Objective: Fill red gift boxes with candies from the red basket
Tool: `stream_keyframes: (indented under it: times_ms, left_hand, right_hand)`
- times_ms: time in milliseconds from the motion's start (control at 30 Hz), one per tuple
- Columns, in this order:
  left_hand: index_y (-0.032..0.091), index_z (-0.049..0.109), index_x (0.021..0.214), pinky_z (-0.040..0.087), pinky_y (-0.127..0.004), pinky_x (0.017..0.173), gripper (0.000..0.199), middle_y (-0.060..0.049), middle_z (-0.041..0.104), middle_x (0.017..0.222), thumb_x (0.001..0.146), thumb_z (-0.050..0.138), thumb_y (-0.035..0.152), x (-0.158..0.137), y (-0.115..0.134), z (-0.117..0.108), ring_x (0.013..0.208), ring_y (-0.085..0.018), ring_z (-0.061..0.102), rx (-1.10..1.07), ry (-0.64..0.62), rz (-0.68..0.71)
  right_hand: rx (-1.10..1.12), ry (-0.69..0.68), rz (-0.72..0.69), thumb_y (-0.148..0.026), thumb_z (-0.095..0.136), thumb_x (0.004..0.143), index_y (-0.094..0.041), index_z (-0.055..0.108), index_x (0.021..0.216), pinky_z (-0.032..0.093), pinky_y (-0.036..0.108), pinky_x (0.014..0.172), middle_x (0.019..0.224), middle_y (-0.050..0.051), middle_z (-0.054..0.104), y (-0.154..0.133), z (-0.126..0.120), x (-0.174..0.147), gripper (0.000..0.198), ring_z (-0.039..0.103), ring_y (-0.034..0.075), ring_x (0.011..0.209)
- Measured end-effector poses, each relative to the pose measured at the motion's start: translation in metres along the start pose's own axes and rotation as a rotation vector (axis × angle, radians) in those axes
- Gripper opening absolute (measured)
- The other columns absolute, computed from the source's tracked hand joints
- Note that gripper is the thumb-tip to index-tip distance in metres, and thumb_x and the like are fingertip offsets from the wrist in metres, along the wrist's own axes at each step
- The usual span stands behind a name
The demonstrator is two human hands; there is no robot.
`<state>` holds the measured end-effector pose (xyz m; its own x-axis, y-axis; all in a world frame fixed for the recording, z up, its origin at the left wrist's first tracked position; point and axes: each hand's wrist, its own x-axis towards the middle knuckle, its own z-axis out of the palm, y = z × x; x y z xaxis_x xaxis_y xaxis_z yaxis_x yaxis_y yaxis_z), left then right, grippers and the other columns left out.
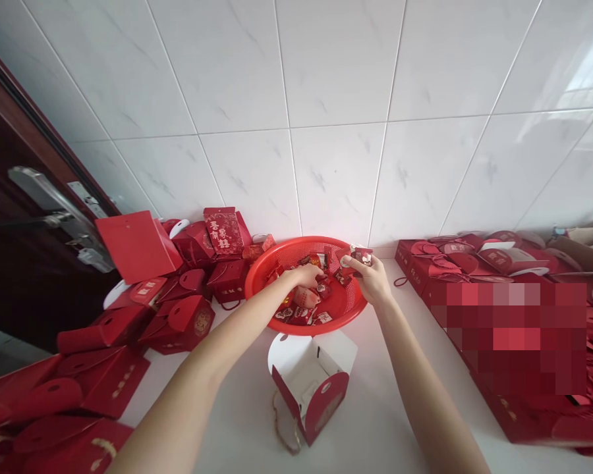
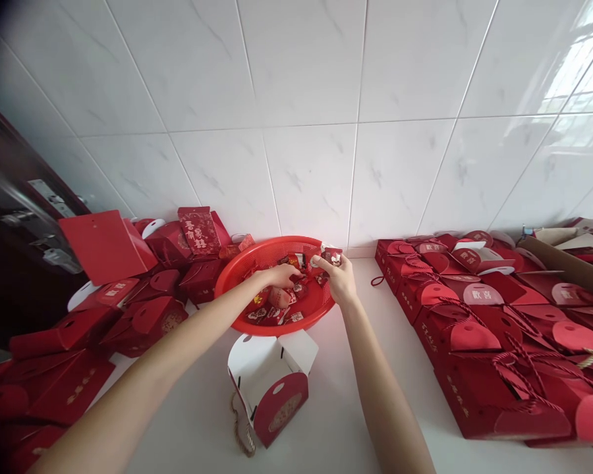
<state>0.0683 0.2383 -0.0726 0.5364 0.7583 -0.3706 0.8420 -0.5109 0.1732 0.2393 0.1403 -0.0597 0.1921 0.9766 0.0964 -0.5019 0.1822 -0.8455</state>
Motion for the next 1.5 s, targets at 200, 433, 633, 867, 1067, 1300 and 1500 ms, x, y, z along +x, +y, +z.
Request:
stream_keyframes:
  times_ms: [200,433,633,867,1067,1300,1500]
  left_hand:
    - [0.033,0.062,0.133,0.049,-0.024,0.098,0.07,0.001,0.063,0.141,0.071,0.058,0.001,-0.013,-0.009,-0.014,0.122,-0.022,0.063,-0.036,-0.036,0.003]
    - [0.038,0.057,0.14,0.053,-0.029,0.094,0.078,-0.001,0.065,0.138,0.069,0.065,0.006,-0.026,0.0,-0.021,0.117,-0.026,0.066,0.02,-0.201,-0.094]
    - [0.035,0.054,0.14,0.05,-0.032,0.1,0.074,-0.003,0.058,0.146,0.071,0.078,0.03,-0.018,0.001,-0.013,0.129,-0.028,0.058,-0.023,-0.103,0.001]
    - [0.027,0.057,0.133,0.055,-0.03,0.089,0.056,-0.005,0.068,0.131,0.079,0.069,0.03,-0.006,0.012,-0.015,0.112,-0.026,0.067,0.099,-0.088,0.002]
    - [0.017,0.071,0.116,0.053,-0.038,0.096,0.035,-0.016,0.069,0.126,0.083,0.058,0.013,0.009,0.026,-0.01,0.113,-0.03,0.067,0.211,0.014,-0.058]
    - [0.012,0.071,0.114,0.053,-0.045,0.097,0.031,-0.022,0.07,0.119,0.088,0.054,0.012,0.011,0.036,-0.001,0.116,-0.035,0.067,0.239,0.154,-0.127]
    - [0.009,0.068,0.118,0.054,-0.044,0.097,0.033,-0.025,0.069,0.118,0.088,0.054,0.011,0.009,0.035,0.004,0.116,-0.035,0.067,0.221,0.213,-0.125]
  right_hand:
    - [0.019,-0.004,0.004,-0.03,0.094,0.046,-0.017,0.068,0.071,0.054,0.031,0.062,0.067,0.001,0.07,0.002,-0.001,0.002,0.039,0.065,0.017,0.062]
    - [0.02,-0.012,0.006,-0.03,0.095,0.046,-0.017,0.068,0.07,0.055,0.031,0.062,0.065,0.0,0.069,0.002,-0.001,0.002,0.039,0.065,0.017,0.062]
    - [0.037,-0.005,0.03,-0.027,0.094,0.047,-0.016,0.068,0.07,0.052,0.029,0.061,0.065,0.0,0.069,0.0,0.0,0.001,0.037,0.063,0.015,0.06]
    - [0.031,-0.005,0.017,-0.028,0.095,0.045,-0.015,0.068,0.07,0.051,0.027,0.061,0.065,0.0,0.069,0.001,-0.001,0.002,0.038,0.064,0.015,0.061]
    - [0.018,-0.003,0.011,-0.029,0.094,0.045,-0.016,0.068,0.07,0.051,0.028,0.06,0.065,0.0,0.069,0.0,0.0,0.001,0.038,0.063,0.015,0.06]
    - [0.018,-0.014,0.024,-0.029,0.095,0.045,-0.016,0.067,0.073,0.05,0.027,0.06,0.064,-0.001,0.069,0.0,0.001,0.001,0.041,0.062,0.014,0.059]
    - [0.018,-0.062,0.005,-0.024,0.094,0.046,-0.017,0.068,0.077,0.052,0.03,0.065,0.068,0.0,0.071,0.003,-0.002,0.002,0.041,0.065,0.016,0.062]
